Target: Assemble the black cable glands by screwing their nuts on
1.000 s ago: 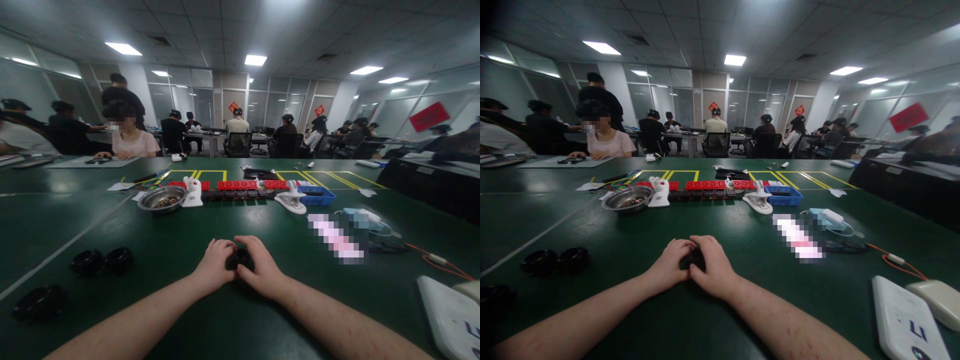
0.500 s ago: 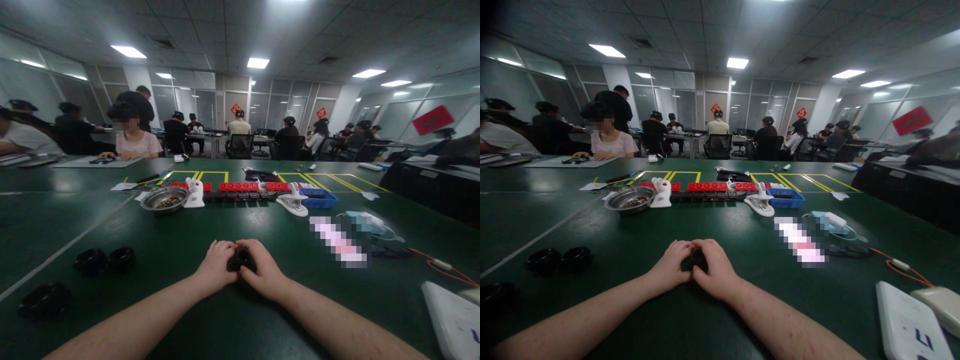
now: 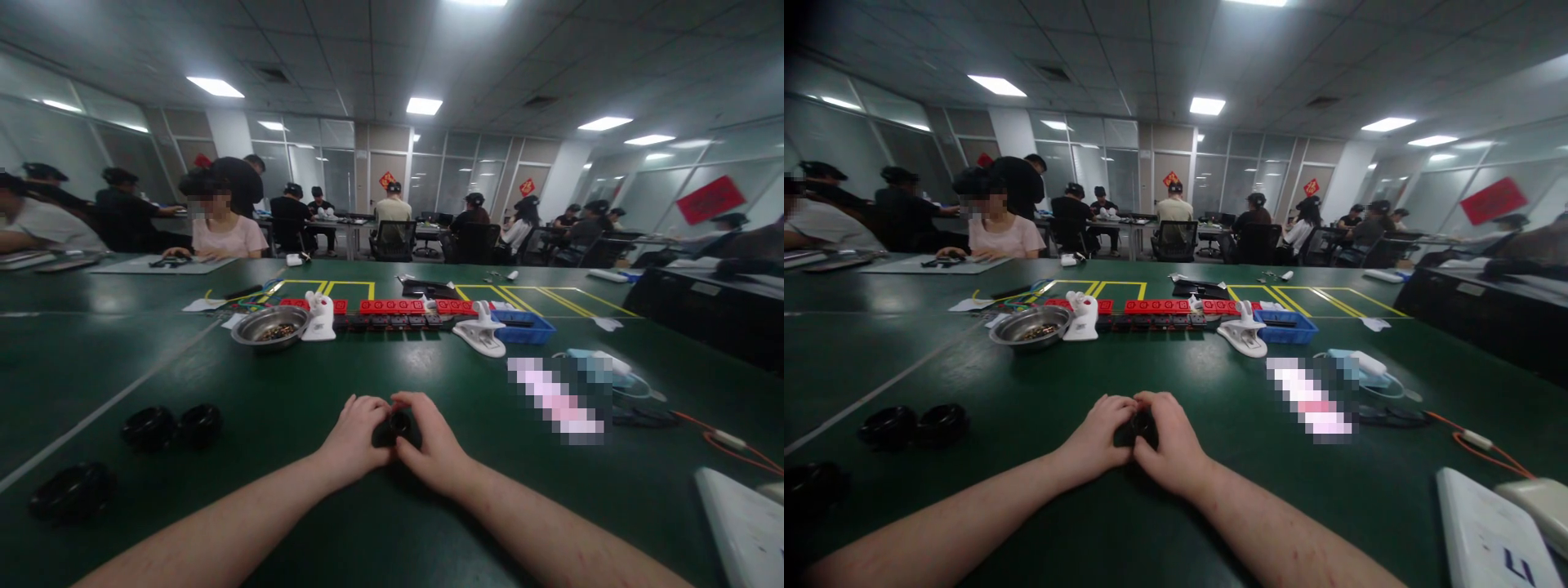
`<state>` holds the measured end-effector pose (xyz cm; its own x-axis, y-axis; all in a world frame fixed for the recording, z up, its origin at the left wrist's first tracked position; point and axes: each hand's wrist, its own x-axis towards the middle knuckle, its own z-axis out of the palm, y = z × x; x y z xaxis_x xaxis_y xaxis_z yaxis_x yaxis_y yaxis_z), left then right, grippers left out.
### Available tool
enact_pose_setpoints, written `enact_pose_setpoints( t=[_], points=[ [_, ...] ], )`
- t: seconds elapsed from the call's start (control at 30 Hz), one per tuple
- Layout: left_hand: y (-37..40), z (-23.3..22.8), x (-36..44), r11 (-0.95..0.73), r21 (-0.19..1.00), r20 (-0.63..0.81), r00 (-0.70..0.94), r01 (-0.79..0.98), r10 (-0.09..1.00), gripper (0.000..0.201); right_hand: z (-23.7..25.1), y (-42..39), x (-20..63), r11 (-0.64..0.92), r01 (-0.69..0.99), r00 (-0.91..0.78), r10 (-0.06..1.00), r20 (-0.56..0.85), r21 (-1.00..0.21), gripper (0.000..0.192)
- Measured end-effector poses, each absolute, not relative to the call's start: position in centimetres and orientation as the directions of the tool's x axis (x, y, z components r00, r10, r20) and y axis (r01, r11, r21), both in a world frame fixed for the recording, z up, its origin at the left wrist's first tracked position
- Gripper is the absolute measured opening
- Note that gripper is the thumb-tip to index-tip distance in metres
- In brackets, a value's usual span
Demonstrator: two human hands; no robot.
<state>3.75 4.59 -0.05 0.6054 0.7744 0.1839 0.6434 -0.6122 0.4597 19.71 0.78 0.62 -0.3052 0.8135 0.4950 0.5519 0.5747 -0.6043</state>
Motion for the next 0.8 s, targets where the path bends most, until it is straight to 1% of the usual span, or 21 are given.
enact_pose_setpoints(
  t=[0.07,0.13,0.3,0.43,0.53,0.63,0.8],
  points=[
    [4.48,0.08,3.79,-0.608,0.457,0.184,0.600,0.650,0.779,0.036,0.69,0.65,19.72,0.588,0.545,-0.314,0.804,0.505,-0.597,0.052],
    [4.37,0.23,3.82,-0.603,0.453,0.181,0.595,0.656,0.783,0.031,0.77,0.59,19.67,0.577,0.565,-0.285,0.807,0.517,-0.589,0.051],
    [4.18,0.44,3.83,-0.609,0.449,0.187,0.598,0.654,0.780,0.031,0.75,0.77,19.41,0.511,0.623,-0.206,0.837,0.506,-0.592,0.045],
    [4.20,0.44,3.74,-0.609,0.456,0.187,0.599,0.649,0.778,0.034,0.56,0.89,19.43,0.499,0.636,-0.219,0.848,0.483,-0.588,0.041],
    [4.38,0.29,3.71,-0.605,0.465,0.173,0.604,0.646,0.778,0.037,0.51,0.81,19.55,0.554,0.589,-0.276,0.822,0.498,-0.588,0.047],
    [4.53,0.09,3.71,-0.605,0.456,0.178,0.599,0.653,0.780,0.035,0.58,0.72,19.61,0.588,0.556,-0.313,0.803,0.507,-0.588,0.051],
    [4.37,0.27,3.77,-0.606,0.445,0.175,0.600,0.659,0.781,0.031,0.70,0.82,19.47,0.533,0.612,-0.236,0.828,0.509,-0.584,0.046]
  ],
)
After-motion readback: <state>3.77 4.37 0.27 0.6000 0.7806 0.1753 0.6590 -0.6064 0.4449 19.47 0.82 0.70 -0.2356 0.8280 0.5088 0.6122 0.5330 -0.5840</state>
